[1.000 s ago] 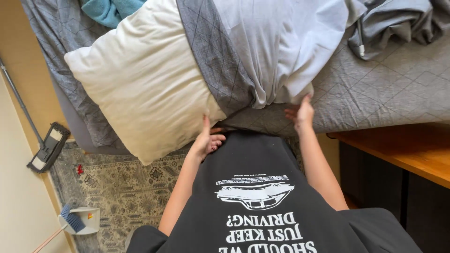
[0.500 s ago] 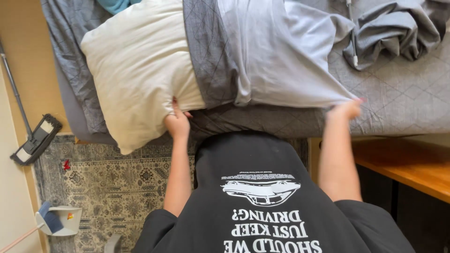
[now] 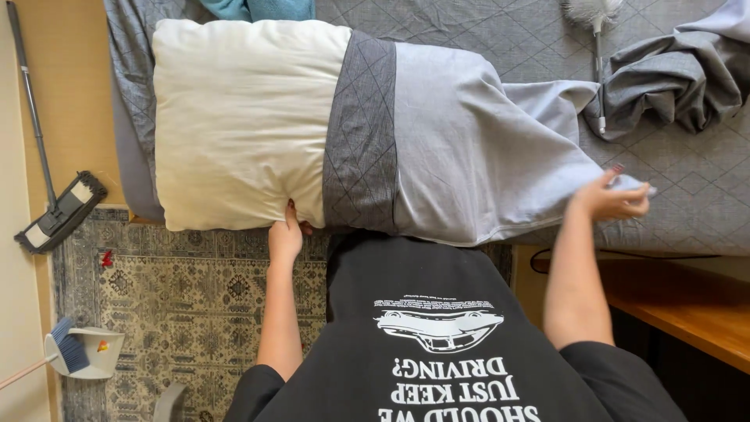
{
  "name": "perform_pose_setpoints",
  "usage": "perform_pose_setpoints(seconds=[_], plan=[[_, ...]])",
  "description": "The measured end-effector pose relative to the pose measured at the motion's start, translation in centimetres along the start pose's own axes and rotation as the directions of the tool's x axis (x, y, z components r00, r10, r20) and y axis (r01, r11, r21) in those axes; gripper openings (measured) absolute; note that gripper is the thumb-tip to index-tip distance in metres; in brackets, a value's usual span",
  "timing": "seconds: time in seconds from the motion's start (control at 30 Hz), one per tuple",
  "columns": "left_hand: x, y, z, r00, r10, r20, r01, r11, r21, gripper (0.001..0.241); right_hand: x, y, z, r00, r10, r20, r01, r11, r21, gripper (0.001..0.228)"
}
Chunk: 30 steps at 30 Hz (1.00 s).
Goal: The person dusts a pillow on a bed using a feather duster, then removes the pillowcase by hand. The person flips the pillow and continues dusting both sides before pulling the pillowcase off and placing it on the bed.
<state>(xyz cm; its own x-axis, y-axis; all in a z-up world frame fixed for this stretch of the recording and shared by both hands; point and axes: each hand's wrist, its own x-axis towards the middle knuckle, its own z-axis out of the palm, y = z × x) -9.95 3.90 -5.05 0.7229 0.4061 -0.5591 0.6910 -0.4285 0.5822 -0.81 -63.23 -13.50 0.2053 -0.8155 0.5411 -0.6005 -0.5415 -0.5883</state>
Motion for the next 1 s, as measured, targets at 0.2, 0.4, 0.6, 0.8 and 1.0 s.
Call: perform_pose_setpoints(seconds=[0.2,0.4,0.6,0.8,1.0], plan=[[0.9,2.1,-2.0,0.955,0.018,0.297,-0.111,0.948,0.298,0.065,-7.0,-12.2,6.2,0.763,-0.461,0.452,0.326,0.880,0.346,0.036],[-0.6,16.2,-5.9,0.832,0.291,0.472,-0.442,0.863,0.247,0.053,-11.5,-25.4,9.7,0.483,-0.659,0.577,0.239,0.733,0.637,0.036],[7.6,20.4,-1.8,0.821,0.562,0.102,-0.547,0.825,-0.143,0.024,-14.8,-29.8,14.2,0.371,-0.643,0.670,0.281,0.766,0.579,0.044],[9.2,24.1,-2.4,0.736,0.677,-0.025,-0.677,0.735,-0.025,0.017,-17.6,-27.7,10.8,0.409,-0.536,0.739,0.314,0.842,0.438,0.026],[15.6,28.1,0.1,0.661,0.750,-0.021,-0.700,0.626,0.343,0.033,-17.2,-25.8,9.6,0.742,-0.465,0.483,0.338,0.882,0.329,0.074]])
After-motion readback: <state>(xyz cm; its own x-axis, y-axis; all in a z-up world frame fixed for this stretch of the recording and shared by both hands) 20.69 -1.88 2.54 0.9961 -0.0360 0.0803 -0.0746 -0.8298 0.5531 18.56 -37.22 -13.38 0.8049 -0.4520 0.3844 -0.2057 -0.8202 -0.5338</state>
